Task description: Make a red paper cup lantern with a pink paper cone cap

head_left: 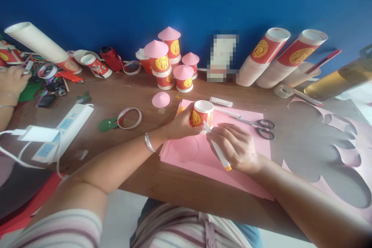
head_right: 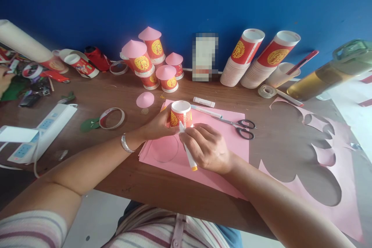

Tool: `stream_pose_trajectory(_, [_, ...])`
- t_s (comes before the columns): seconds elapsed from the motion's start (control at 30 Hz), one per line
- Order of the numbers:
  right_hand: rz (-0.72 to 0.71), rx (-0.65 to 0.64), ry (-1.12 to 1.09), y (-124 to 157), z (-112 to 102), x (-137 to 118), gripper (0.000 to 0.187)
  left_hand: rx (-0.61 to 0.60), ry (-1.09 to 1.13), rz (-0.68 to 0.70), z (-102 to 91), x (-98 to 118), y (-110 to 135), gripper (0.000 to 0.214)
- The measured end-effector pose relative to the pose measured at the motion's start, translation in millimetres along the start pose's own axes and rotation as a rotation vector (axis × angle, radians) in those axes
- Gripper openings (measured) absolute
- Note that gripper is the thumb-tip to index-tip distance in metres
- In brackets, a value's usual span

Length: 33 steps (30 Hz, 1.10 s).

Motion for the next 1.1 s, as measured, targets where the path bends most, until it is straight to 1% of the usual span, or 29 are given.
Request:
stream_pose_trajectory(0.07, [0.003, 0.009, 0.012, -0.5, -1.0, 0.8, 0.016, 0.012, -0.01, -0.007, -0.1, -0.3, 0.1, 0.048])
stream_pose_trajectory(0.17, [0.009, 0.012, 0.024, -1.1, -2.3, 2.2, 0.022, 0.024, -0.034, -0.02, -0.4, 0.4, 0.6, 0.046])
stream_pose_trajectory(0.27, [0.015, 0.015, 0.018, -1.5, -3.0, 3.3, 0.024, 0.016, -0.037, -0.029, -0.3, 2.5, 1.0, 0.047])
stream_pose_trajectory(0.5, [0.023, 0.031, 0.041, -3.2, -4.2, 4.4, 0.02, -0.014, 0.012, -0.041, 1.6, 6.6, 1.3, 0.046])
stream_pose_trajectory(0.7, [0.011, 0.034, 0.031, -1.7, -4.8, 3.3, 0.022, -0.001, -0.018, -0.038, 0.1, 4.8, 1.1, 0.041])
stream_pose_trajectory(0.87, [0.004, 0.005, -0.013, -0.1, -2.3, -0.6, 0.018, -0.014, 0.016, -0.017, 0.1, 2.3, 0.1, 0.049])
stream_pose_trajectory(1.1, [0.009, 0.004, 0.005, -0.2, -1.8, -0.7, 0.016, -0.014, 0.005, 0.001, -0.2, 2.1, 0.3, 0.049])
Point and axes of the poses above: each hand's wrist, its own y-axis away from the middle knuckle, its own z-axis out of the palm, x = y × z, the point moved 2 cm from there along -y, towards the middle knuckle, and after that the axes turned 6 degrees about y, right-handed, at the moved point
